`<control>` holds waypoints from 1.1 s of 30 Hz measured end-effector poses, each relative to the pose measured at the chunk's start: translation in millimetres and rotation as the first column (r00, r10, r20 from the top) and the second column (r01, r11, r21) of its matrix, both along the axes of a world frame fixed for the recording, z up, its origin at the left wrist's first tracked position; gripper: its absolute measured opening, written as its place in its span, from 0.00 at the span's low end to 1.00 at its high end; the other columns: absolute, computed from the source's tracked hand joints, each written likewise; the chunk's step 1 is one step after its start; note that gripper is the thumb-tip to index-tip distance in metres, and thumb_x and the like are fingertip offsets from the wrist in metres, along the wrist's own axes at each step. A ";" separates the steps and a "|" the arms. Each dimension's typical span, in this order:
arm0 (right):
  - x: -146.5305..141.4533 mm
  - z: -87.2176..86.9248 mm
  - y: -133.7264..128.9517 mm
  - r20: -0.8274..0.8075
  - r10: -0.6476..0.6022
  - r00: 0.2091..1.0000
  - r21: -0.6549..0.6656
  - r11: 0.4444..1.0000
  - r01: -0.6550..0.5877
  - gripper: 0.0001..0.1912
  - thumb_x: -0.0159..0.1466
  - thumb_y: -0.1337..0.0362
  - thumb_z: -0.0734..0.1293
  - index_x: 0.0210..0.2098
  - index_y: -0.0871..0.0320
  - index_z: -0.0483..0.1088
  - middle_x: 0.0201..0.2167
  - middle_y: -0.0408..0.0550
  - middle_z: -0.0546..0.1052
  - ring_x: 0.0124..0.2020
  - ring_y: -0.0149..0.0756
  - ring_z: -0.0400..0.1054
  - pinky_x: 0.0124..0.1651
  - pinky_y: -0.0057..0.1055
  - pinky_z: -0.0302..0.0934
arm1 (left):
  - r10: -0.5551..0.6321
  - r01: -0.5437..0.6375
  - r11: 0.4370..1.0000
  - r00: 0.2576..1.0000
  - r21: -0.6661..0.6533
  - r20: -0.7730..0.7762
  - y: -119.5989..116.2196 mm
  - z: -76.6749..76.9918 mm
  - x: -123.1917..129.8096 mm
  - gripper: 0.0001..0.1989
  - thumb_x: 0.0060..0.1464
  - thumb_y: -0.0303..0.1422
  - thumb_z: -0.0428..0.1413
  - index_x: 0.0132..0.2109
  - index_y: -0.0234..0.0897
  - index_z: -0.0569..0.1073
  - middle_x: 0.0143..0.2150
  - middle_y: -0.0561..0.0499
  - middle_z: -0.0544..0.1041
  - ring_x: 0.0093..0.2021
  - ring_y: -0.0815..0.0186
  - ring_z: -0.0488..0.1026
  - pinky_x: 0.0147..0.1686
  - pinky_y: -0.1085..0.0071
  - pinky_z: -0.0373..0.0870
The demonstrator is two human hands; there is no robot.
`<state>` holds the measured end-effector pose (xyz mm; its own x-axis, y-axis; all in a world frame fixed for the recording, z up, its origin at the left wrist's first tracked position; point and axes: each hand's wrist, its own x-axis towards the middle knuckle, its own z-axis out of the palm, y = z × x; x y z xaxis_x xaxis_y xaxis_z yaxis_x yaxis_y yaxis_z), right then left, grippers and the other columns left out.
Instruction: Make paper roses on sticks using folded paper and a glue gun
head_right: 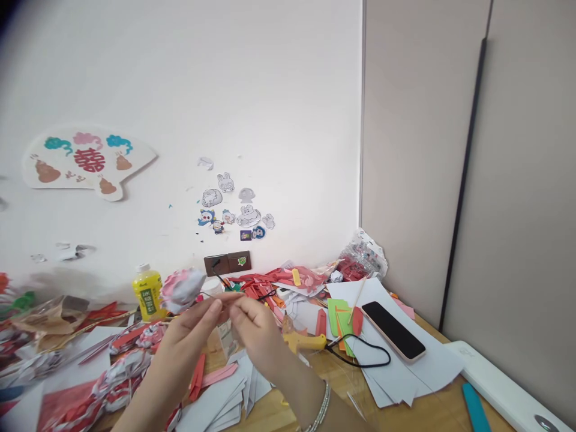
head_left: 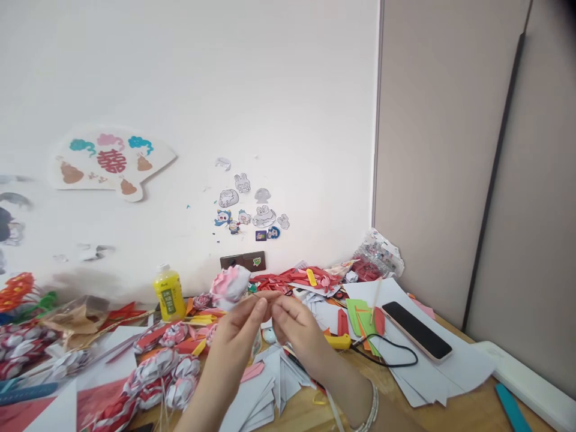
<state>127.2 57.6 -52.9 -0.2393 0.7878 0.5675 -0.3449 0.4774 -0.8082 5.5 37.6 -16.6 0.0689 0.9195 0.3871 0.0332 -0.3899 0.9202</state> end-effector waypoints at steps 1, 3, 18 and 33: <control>-3.6 -0.6 -2.9 0.035 -0.010 0.999 0.019 1.000 0.010 0.17 0.67 0.51 0.58 0.29 0.57 0.65 0.17 0.36 0.58 0.19 0.27 0.51 0.23 0.25 0.48 | 0.047 -0.045 0.998 0.998 0.053 -0.032 -2.8 -0.2 1.5 0.13 0.51 0.42 0.56 0.35 0.38 0.77 0.38 0.49 0.79 0.44 0.60 0.73 0.45 0.70 0.67; -7.5 0.1 -8.6 0.163 -0.127 0.978 0.136 0.985 0.106 0.15 0.68 0.56 0.57 0.31 0.57 0.67 0.22 0.41 0.67 0.25 0.30 0.60 0.31 0.28 0.55 | 0.179 -0.172 0.972 0.983 0.158 -0.037 -5.0 1.1 -0.5 0.12 0.53 0.42 0.54 0.31 0.39 0.75 0.34 0.51 0.78 0.40 0.62 0.73 0.41 0.72 0.68; 26.5 14.8 2.4 0.120 -0.416 0.902 0.139 0.906 0.400 0.18 0.65 0.56 0.61 0.53 0.52 0.61 0.53 0.49 0.68 0.54 0.39 0.62 0.51 0.34 0.59 | 0.376 -0.269 0.916 0.834 0.298 -0.403 16.7 -1.2 -18.1 0.16 0.50 0.45 0.50 0.31 0.38 0.75 0.32 0.48 0.80 0.34 0.59 0.75 0.32 0.70 0.66; 52.9 34.0 -7.3 0.280 -0.413 0.867 0.286 0.898 0.336 0.18 0.67 0.60 0.61 0.55 0.53 0.62 0.55 0.49 0.68 0.56 0.40 0.61 0.55 0.37 0.59 | 0.332 -0.126 0.922 0.745 0.366 -0.579 4.4 -1.8 -9.9 0.17 0.56 0.45 0.46 0.36 0.42 0.76 0.39 0.47 0.82 0.38 0.56 0.78 0.35 0.69 0.69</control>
<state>180.1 50.3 -18.9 -0.1523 0.7189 0.6782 0.1595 0.6951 -0.7010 -4.4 42.0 -18.4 0.1888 0.7934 0.5787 0.6771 -0.5320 0.5084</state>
